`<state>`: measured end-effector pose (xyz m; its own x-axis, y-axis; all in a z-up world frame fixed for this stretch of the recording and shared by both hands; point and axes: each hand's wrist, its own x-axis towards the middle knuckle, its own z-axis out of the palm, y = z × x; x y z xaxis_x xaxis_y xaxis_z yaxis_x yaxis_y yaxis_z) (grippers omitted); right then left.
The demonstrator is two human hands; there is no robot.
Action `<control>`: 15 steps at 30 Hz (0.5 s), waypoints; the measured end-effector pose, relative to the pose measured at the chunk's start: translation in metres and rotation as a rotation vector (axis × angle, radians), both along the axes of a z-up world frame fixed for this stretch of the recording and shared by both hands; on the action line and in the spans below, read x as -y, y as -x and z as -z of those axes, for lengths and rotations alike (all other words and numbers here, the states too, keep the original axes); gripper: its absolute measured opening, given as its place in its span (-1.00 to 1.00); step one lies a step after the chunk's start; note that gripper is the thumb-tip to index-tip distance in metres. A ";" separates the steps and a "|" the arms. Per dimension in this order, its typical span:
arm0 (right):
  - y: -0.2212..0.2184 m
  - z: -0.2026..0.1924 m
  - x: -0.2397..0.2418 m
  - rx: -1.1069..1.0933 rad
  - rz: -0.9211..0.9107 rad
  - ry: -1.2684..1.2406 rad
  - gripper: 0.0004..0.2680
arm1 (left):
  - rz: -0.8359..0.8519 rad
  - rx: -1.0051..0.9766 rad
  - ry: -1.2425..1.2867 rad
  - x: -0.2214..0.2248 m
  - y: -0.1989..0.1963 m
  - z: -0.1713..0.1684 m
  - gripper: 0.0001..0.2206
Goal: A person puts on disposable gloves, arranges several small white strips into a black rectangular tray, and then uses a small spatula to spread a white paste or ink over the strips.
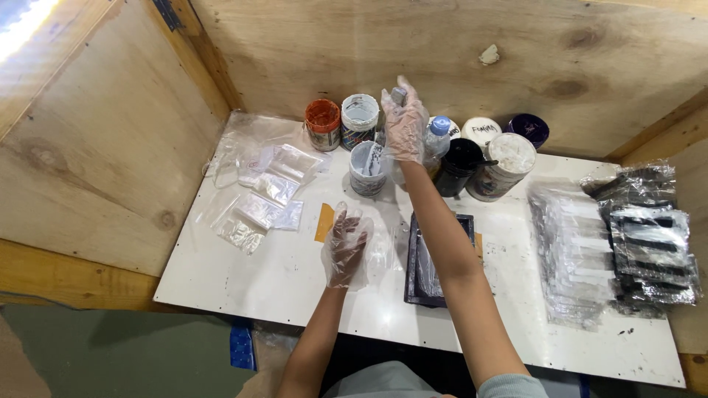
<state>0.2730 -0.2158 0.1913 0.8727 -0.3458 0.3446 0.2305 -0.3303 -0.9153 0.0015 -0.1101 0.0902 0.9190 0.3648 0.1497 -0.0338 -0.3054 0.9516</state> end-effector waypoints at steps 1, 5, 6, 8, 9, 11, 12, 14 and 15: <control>-0.007 0.005 0.003 -0.025 0.010 0.097 -0.61 | -0.057 0.137 -0.051 0.001 0.002 -0.009 -0.34; 0.001 0.001 0.005 0.034 -0.061 0.134 -0.72 | -0.078 0.333 -0.015 0.001 -0.003 0.001 -0.35; 0.006 -0.004 0.004 0.034 -0.059 0.134 -0.72 | -0.077 0.334 -0.015 0.000 -0.002 0.002 -0.35; 0.018 -0.015 0.004 -0.014 -0.155 0.102 -0.73 | -0.071 0.257 -0.051 -0.001 -0.001 0.003 -0.35; 0.022 -0.018 0.005 -0.013 -0.154 0.101 -0.73 | -0.070 0.257 -0.051 -0.002 -0.001 0.004 -0.35; 0.028 -0.025 0.007 -0.019 -0.181 0.104 -0.72 | -0.057 0.221 -0.095 -0.003 -0.002 0.005 -0.35; 0.035 -0.030 0.009 -0.019 -0.181 0.104 -0.72 | -0.057 0.221 -0.096 -0.001 -0.003 0.009 -0.35; 0.049 -0.038 0.014 0.065 -0.281 -0.008 -0.70 | -0.064 0.198 -0.112 0.004 -0.006 0.017 -0.33; 0.056 -0.038 0.017 0.067 -0.280 -0.009 -0.70 | -0.062 0.200 -0.113 0.003 -0.005 0.011 -0.33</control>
